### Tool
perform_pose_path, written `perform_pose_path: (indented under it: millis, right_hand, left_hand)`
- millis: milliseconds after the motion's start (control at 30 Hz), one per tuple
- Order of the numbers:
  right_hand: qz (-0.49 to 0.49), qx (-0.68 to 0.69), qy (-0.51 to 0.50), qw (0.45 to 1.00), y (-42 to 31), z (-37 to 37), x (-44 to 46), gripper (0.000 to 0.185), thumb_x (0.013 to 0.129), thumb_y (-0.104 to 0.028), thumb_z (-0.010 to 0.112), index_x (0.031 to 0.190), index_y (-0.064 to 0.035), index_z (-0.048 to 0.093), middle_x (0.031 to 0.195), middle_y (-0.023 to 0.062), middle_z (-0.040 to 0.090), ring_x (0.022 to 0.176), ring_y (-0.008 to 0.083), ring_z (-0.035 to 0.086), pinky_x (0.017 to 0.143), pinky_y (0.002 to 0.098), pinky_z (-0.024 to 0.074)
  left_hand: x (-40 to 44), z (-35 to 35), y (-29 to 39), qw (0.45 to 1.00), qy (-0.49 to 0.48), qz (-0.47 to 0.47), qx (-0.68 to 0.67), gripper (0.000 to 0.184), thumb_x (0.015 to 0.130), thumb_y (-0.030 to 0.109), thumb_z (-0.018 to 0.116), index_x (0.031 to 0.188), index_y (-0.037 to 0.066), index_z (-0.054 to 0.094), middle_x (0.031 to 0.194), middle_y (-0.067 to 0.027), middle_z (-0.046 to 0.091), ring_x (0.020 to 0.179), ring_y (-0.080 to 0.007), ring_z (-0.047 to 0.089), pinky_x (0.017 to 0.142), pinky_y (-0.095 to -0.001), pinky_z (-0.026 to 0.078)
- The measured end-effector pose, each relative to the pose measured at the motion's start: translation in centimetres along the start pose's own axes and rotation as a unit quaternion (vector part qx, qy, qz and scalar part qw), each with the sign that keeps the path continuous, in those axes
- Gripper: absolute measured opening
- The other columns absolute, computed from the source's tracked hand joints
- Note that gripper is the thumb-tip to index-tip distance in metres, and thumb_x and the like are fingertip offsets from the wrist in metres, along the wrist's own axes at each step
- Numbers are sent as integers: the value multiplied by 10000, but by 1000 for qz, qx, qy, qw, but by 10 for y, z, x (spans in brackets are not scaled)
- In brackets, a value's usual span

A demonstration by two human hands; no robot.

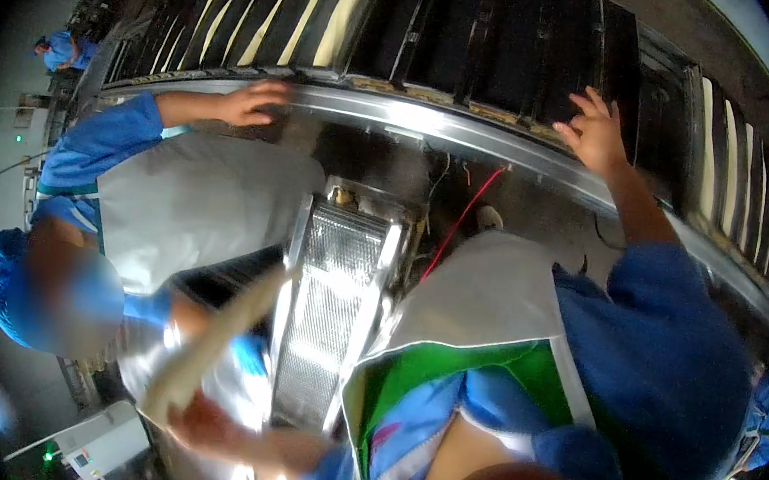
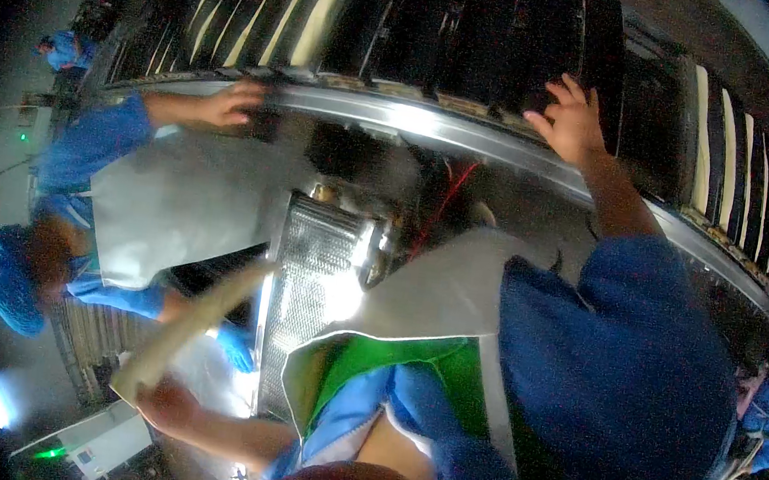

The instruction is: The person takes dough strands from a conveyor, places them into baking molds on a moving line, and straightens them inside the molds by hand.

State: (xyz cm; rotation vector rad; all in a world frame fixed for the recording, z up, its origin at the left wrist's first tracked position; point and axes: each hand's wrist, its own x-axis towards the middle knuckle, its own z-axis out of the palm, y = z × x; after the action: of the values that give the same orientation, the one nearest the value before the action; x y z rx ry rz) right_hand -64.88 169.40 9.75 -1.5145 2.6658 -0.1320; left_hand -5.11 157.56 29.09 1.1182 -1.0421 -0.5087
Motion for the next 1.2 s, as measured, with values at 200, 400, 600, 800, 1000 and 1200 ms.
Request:
perform_pose_path:
  millis: [200,400,600,800,1000,1200]
  right_hand:
    - [-101,47,12,994,-15,-6,11,473,838,-468,528,728,-26,658,1311,114,455,1336,297,220,1029,634,119]
    - [-157,93,-21,983,-38,-6,36,486,799,-496,559,844,-23,662,1266,102,491,1320,292,255,1034,628,116]
    - [-186,119,-14,975,-52,-4,59,511,774,-509,576,913,-25,663,1187,88,533,1291,287,296,1020,647,122]
    - [-231,94,-25,968,-68,-13,62,527,740,-529,600,848,-16,648,1068,76,570,1231,282,378,1029,637,101]
    - [-244,90,-12,966,-67,-11,67,474,713,-455,658,835,3,638,1061,103,577,1191,283,423,1039,615,120]
    - [-232,33,-22,972,-70,-6,71,563,724,-469,645,989,25,599,1126,145,558,1202,282,411,1044,596,131]
  left_hand:
    - [12,210,9,850,-272,-116,-435,515,809,201,605,1224,-52,435,1209,-223,493,1115,-337,499,896,-453,479]
    - [-85,403,-52,864,-480,-42,-149,398,780,41,614,1155,31,481,1049,-117,546,898,-212,563,745,-365,517]
    - [-154,445,-125,753,-573,261,192,413,732,120,648,1138,125,576,1065,-116,581,961,-293,572,798,-365,485]
    - [-153,461,-131,606,-640,245,404,267,737,192,660,1003,206,664,1060,-62,603,913,-273,601,755,-382,500]
    - [-107,342,-138,821,-460,189,280,100,748,121,640,844,104,662,928,-82,622,866,-291,586,751,-375,478]
    - [-122,113,-175,821,-273,-4,501,160,738,87,634,897,84,621,965,-114,607,947,-314,551,846,-387,431]
